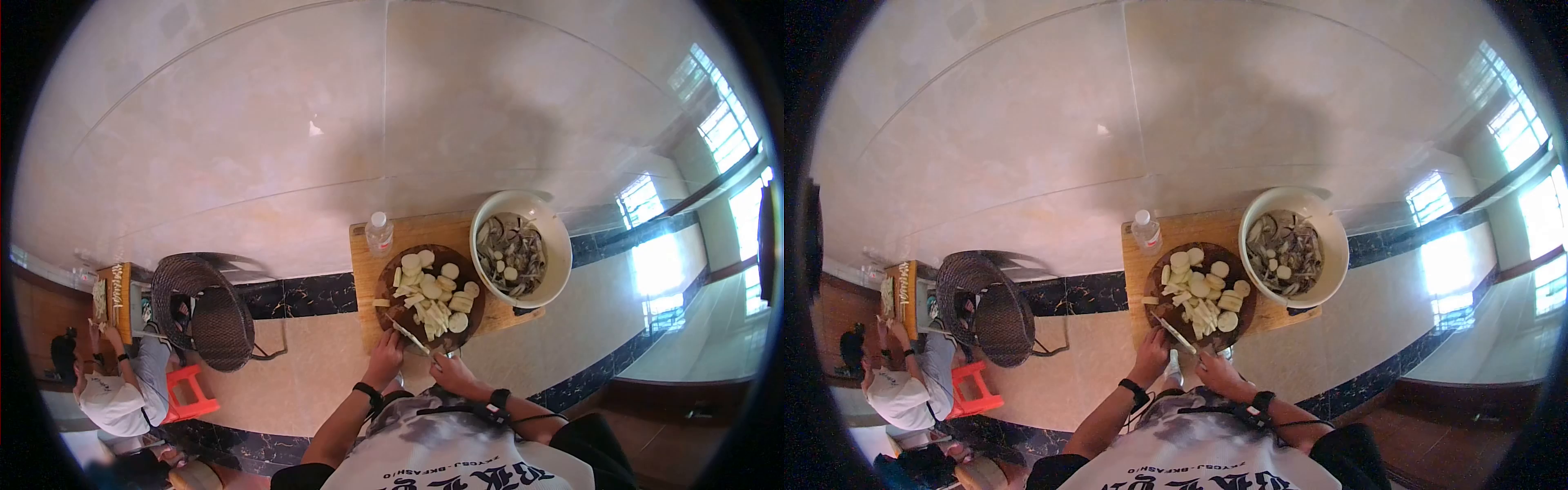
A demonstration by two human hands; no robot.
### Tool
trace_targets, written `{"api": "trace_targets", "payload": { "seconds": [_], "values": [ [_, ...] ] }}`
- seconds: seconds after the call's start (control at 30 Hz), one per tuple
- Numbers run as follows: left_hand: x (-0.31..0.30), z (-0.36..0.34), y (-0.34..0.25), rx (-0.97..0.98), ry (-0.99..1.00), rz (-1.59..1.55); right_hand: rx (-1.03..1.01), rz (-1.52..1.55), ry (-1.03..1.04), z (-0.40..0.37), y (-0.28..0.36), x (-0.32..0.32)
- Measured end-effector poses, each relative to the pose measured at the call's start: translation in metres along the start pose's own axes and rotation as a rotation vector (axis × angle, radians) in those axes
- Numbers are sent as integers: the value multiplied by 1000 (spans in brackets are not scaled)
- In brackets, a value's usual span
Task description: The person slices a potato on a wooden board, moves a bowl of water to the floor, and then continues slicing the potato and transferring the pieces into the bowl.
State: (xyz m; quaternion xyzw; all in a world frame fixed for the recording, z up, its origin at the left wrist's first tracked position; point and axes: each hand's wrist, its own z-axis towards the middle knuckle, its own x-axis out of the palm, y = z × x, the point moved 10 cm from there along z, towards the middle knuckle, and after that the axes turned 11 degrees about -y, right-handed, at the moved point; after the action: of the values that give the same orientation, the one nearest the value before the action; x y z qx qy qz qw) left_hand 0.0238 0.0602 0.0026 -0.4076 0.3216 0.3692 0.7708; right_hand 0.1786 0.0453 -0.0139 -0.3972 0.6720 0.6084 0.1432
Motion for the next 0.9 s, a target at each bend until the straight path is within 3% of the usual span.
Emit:
{"api": "trace_targets", "payload": {
  "seconds": [0.57,0.67,0.77,0.9],
  "values": [
    [16,-13,15,-67,26,-129,47,-28,45,3,1,9],
    [9,-7,10,-36,22,-139,-65,-96,96,6,-17,34],
    [12,-9,13,-90,41,-175,-12,43,-35,20,25,2],
    [17,-12,15,-107,46,-171,57,3,20,20,25,0]
  ]
}}
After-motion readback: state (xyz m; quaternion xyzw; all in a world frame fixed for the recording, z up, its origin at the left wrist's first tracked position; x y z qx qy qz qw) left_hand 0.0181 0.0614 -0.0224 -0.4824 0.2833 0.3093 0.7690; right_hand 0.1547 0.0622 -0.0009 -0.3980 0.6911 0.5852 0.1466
